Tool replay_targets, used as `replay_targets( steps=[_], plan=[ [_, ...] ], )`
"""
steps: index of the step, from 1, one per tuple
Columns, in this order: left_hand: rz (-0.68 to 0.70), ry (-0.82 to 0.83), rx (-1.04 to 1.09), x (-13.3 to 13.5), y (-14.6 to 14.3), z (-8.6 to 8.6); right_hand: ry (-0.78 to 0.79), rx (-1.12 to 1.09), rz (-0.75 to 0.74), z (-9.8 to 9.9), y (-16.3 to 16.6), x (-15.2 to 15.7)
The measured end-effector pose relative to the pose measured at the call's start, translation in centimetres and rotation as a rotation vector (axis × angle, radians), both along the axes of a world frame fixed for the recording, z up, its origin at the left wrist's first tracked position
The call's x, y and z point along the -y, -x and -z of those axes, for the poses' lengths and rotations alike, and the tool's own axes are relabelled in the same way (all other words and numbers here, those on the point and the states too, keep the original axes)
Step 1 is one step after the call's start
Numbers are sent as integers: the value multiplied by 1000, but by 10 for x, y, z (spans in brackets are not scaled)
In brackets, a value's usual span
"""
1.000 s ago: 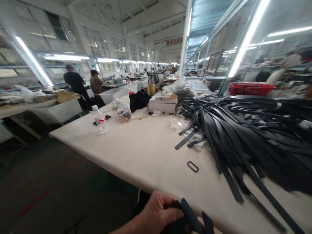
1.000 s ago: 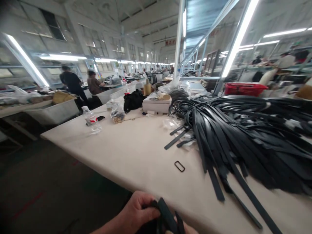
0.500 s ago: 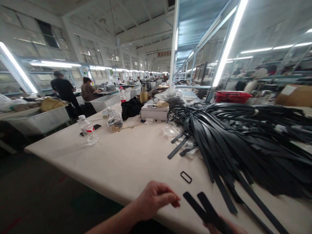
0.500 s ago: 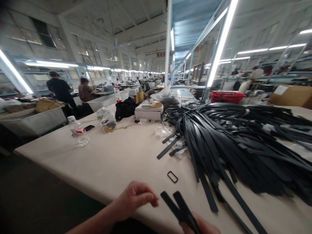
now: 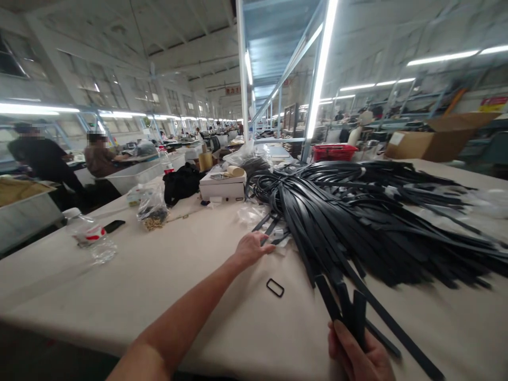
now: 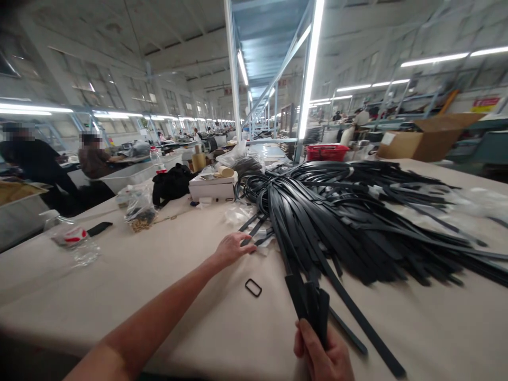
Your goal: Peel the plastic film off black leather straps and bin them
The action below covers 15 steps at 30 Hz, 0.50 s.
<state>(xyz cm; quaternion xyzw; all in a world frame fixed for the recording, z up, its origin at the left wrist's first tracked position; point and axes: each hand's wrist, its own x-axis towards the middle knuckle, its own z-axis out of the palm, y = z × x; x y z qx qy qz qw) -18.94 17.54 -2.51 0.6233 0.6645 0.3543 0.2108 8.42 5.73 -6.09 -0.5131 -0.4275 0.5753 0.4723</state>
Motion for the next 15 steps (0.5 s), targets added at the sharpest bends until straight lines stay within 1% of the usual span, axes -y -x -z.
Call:
replay_targets(
  steps=[3, 5, 7, 9, 11, 12, 13, 15],
  plan=[
    [-35, 12, 5, -22, -20, 3, 8, 25, -17, 2, -1, 0],
    [-50, 20, 46, -34, -28, 4, 10, 24, -21, 4, -2, -1],
    [-64, 25, 120, -40, -31, 2, 3, 16, -19, 6, -3, -2],
    [-86, 21, 225, -40, -29, -3, -19, 4, -28, 6, -2, -2],
    [-103, 1, 358, -31, -23, -12, -42, -7, -50, 6, -2, -2],
    [-104, -14, 428, -22, -18, -17, -48, -6, -62, 5, -1, -2],
    [-99, -28, 495, -10, -14, -22, -48, -3, -73, 4, -1, -2],
    [-84, -57, 607, 22, -5, -30, -43, 8, -85, 2, -2, -3]
  ],
)
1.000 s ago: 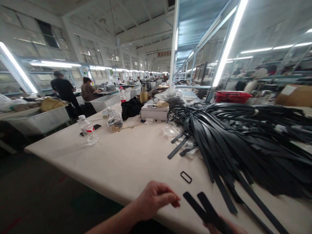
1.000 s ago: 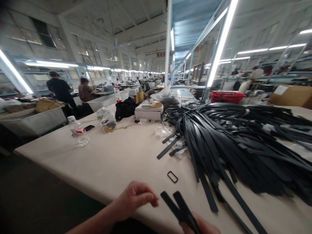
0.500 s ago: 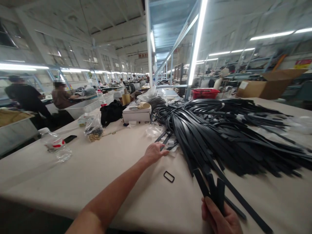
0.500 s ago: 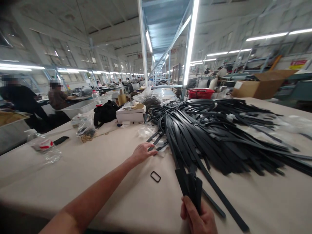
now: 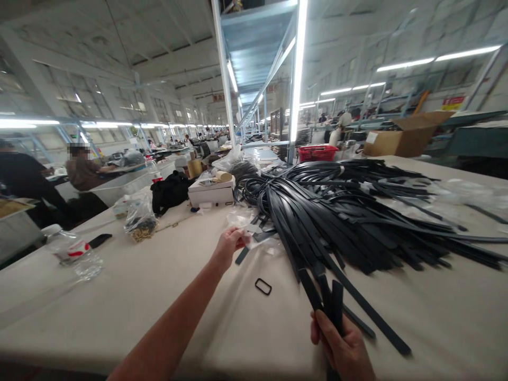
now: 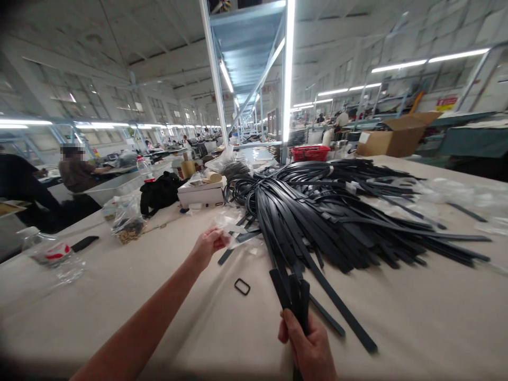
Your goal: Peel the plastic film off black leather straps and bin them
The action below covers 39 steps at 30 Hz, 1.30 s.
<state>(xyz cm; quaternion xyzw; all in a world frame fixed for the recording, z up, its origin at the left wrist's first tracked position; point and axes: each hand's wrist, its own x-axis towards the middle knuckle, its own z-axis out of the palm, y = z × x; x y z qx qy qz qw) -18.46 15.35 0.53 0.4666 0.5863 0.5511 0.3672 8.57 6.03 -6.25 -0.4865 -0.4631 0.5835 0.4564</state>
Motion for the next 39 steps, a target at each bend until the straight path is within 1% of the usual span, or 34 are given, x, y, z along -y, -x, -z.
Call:
replay_targets(
  steps=[3, 5, 6, 8, 10, 12, 14, 17, 20, 24, 27, 30, 34, 37, 39],
  plan=[
    [-4, -27, 87, 60, 8, -3, -6, 7, -8, -2, -3, -4],
    [-6, -23, 108, 99, 9, 1, 0, 3, -26, -4, -5, -6],
    [2, -13, 116, 115, 9, 4, 12, -6, -57, -6, -5, -6],
    [32, 23, 129, 142, 7, 12, 49, -43, -176, -13, 0, -2],
    [57, 63, 121, 160, 3, 21, 85, -76, -332, -22, 15, 5],
    [76, 87, 74, 171, -3, 27, 98, -80, -460, -33, 37, 12],
    [116, 101, 14, 177, -10, 30, 82, -65, -529, -41, 62, 16],
    [154, 96, -1, 180, -19, 28, 25, -51, -523, -51, 93, 9],
    [112, 66, 107, 181, -20, 27, -49, -14, -481, -64, 111, -5],
    [107, 120, 284, 186, -12, 31, -154, 53, -433, -89, 121, -21],
    [124, 181, 325, 194, -4, 33, -230, 93, -416, -103, 126, -31],
    [99, 225, 359, 206, 2, 34, -297, 114, -380, -112, 130, -43],
    [82, 258, 386, 225, 7, 37, -329, 100, -317, -116, 133, -61],
    [77, 252, 406, 239, 10, 43, -316, 102, -293, -113, 138, -71],
    [82, 295, 438, 246, 11, 47, -308, 101, -288, -108, 142, -74]
  ],
)
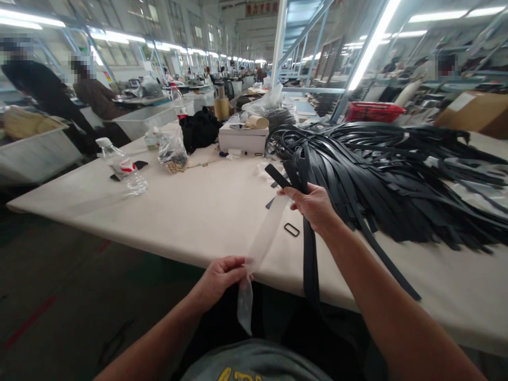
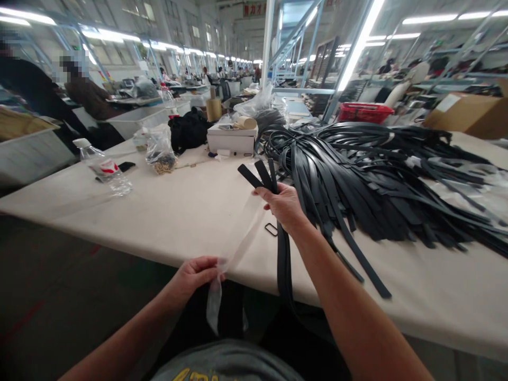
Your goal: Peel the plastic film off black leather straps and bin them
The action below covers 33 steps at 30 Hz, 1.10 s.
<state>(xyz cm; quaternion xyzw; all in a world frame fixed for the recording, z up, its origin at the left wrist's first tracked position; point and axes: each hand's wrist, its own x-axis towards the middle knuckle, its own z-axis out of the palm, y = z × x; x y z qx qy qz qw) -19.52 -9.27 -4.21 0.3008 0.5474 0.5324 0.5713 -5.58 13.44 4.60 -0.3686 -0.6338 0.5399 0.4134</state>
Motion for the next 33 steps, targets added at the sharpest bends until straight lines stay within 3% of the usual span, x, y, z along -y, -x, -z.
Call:
replay_targets(
  steps=[8, 14, 22, 30, 33],
  plan=[
    [46, 86, 101, 4, 0, 6, 7, 2, -13, 16, 13, -1],
    [294, 128, 165, 12, -9, 13, 27, -28, 49, 19, 9, -10],
    [467, 246, 69, 28, -14, 21, 45, -62, 93, 29, 5, -16],
    [494, 260, -95, 23, -22, 18, 108, -48, 38, 31, -2, -9],
    [397, 231, -30, 18, -30, 16, 106, -11, 36, 28, -22, 5]
  ],
)
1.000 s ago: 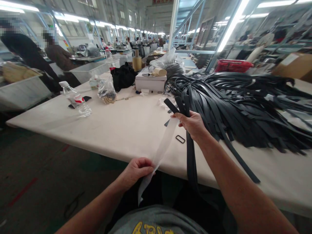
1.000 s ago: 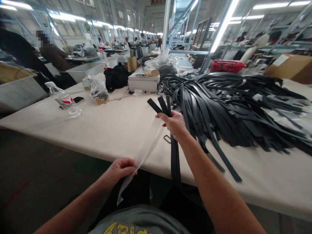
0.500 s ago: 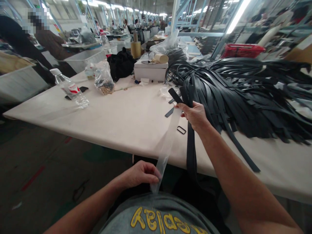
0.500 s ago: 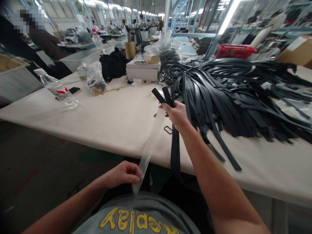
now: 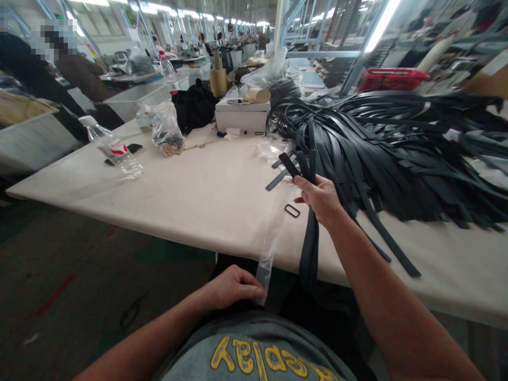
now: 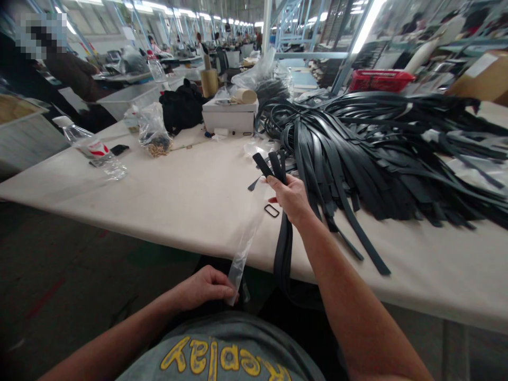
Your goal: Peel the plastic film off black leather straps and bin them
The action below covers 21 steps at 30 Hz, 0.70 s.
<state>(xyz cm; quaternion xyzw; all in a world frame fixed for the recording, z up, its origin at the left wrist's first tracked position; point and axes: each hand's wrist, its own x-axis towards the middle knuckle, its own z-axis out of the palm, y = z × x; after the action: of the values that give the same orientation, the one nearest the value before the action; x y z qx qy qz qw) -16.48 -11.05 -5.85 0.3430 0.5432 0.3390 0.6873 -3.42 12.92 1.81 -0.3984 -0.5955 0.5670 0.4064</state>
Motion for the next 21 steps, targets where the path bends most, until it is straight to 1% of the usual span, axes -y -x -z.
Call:
replay_targets(
  steps=[2, 4, 6, 8, 9, 11, 12, 14, 16, 18, 21],
  plan=[
    [-145, 26, 137, -5, -7, 1, -22, 33, 52, 0, -25, 12],
    [-285, 59, 268, -10, -16, 2, -45, 78, 142, 4, -57, 25],
    [-369, 57, 340, -17, -25, 2, -55, 170, 254, 9, -92, 43],
    [-415, 36, 404, -25, -35, 1, -47, 310, 360, 15, -125, 66],
    [-442, 37, 443, -29, -40, 0, -37, 388, 375, 18, -138, 81],
    [-496, 63, 516, -37, -51, -2, -32, 510, 339, 20, -157, 115],
    [-515, 80, 537, -41, -56, -3, -37, 524, 279, 21, -161, 133],
    [-525, 99, 547, -48, -66, -4, -52, 502, 157, 21, -163, 167],
    [-512, 96, 544, -53, -75, -4, -55, 471, 67, 21, -159, 191],
    [-477, 81, 524, -56, -83, -5, -50, 458, 25, 23, -155, 202],
    [-440, 72, 498, -55, -90, -6, -56, 474, -2, 28, -155, 200]
  ],
)
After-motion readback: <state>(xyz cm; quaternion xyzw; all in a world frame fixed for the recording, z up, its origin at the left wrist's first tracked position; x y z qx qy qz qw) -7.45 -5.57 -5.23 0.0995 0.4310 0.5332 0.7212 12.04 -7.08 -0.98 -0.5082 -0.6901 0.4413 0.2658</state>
